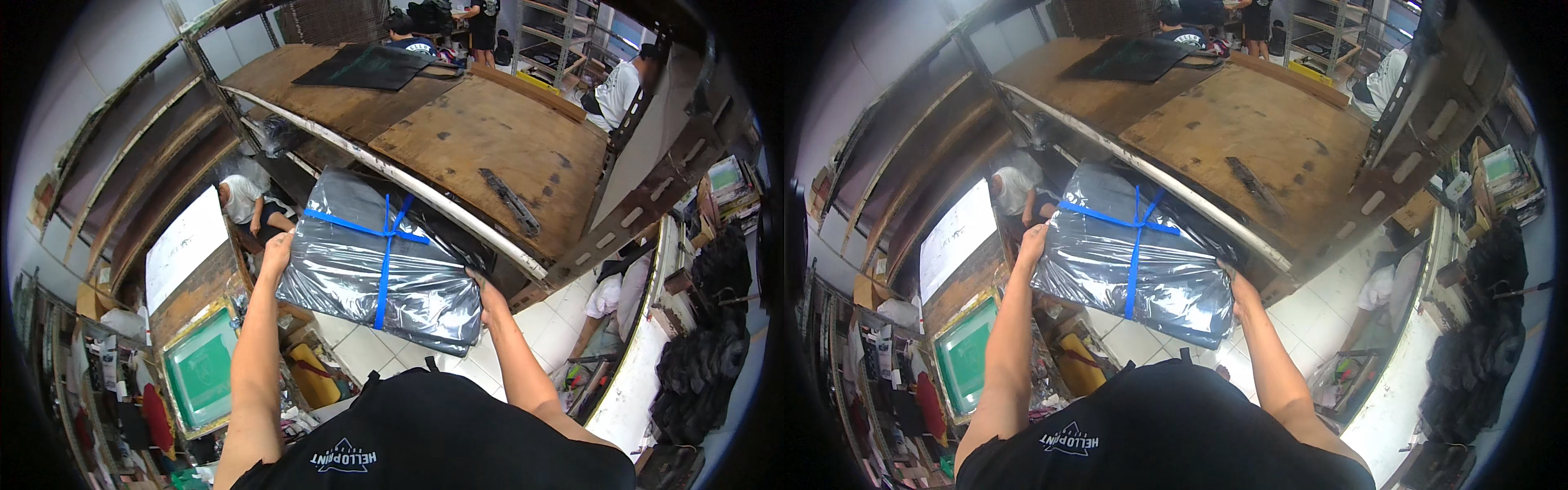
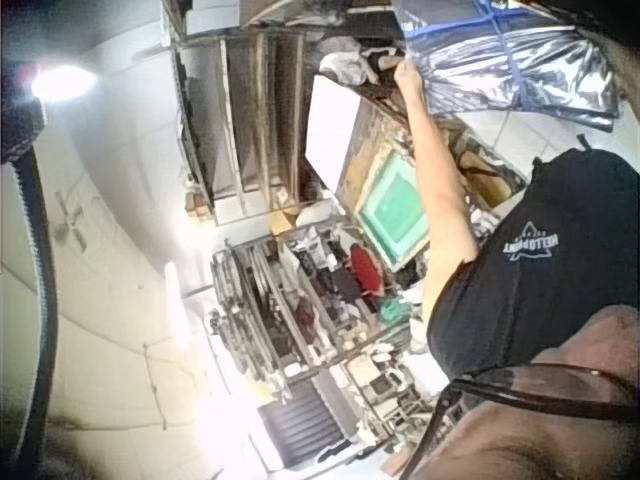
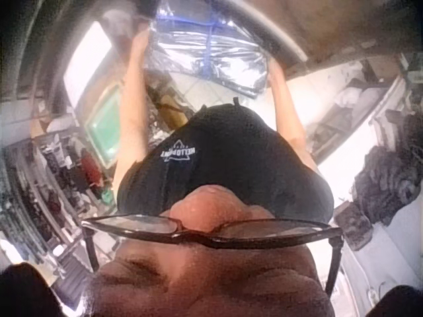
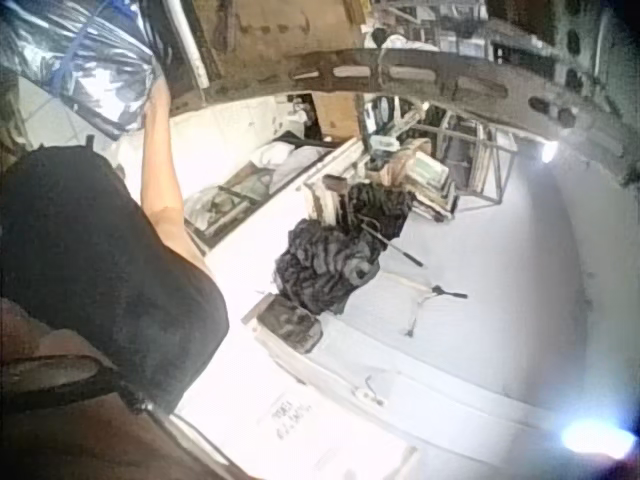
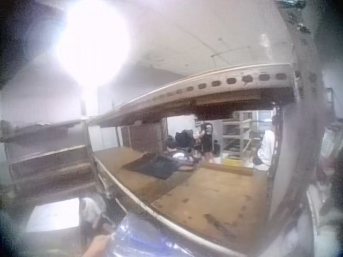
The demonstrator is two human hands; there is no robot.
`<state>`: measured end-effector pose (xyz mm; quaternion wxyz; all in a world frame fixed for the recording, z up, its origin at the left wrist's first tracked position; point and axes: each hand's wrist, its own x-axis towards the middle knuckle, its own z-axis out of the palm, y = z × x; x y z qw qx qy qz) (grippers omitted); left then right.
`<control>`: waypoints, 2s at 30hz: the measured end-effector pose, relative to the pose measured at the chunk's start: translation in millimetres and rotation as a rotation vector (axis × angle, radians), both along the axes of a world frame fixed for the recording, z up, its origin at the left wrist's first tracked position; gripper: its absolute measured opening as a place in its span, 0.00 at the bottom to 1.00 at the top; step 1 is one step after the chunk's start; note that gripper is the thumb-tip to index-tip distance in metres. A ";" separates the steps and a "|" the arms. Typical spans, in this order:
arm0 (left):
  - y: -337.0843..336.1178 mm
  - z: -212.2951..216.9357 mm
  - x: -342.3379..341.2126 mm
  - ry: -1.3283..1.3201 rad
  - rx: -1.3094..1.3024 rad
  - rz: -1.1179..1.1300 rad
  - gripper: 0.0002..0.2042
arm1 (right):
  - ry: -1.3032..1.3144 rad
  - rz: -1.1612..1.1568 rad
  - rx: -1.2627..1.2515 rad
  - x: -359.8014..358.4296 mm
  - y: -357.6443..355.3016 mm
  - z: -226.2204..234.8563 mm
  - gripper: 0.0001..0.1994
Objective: The person cuts blue plastic straps from a large plastic-wrapped stack of items using a pair of scissors, then opens the plastic bag and removes several black tote bags one by one, unfolding them on a wooden shelf.
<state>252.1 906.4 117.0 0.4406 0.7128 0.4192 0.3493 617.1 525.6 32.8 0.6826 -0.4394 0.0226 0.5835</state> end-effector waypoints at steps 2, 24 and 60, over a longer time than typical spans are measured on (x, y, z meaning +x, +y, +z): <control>10.1 -10.2 3.2 -0.038 -0.206 -0.036 0.23 | -0.057 -0.062 -0.019 9.4 11.1 -4.0 0.19; -125.2 -58.9 104.9 -1.238 -1.214 -0.298 0.57 | -1.088 -0.488 -0.363 39.4 78.6 18.7 0.39; -230.4 -100.5 192.3 -1.192 -1.670 -0.592 0.43 | -1.144 -0.242 -0.834 99.6 48.6 -21.4 0.38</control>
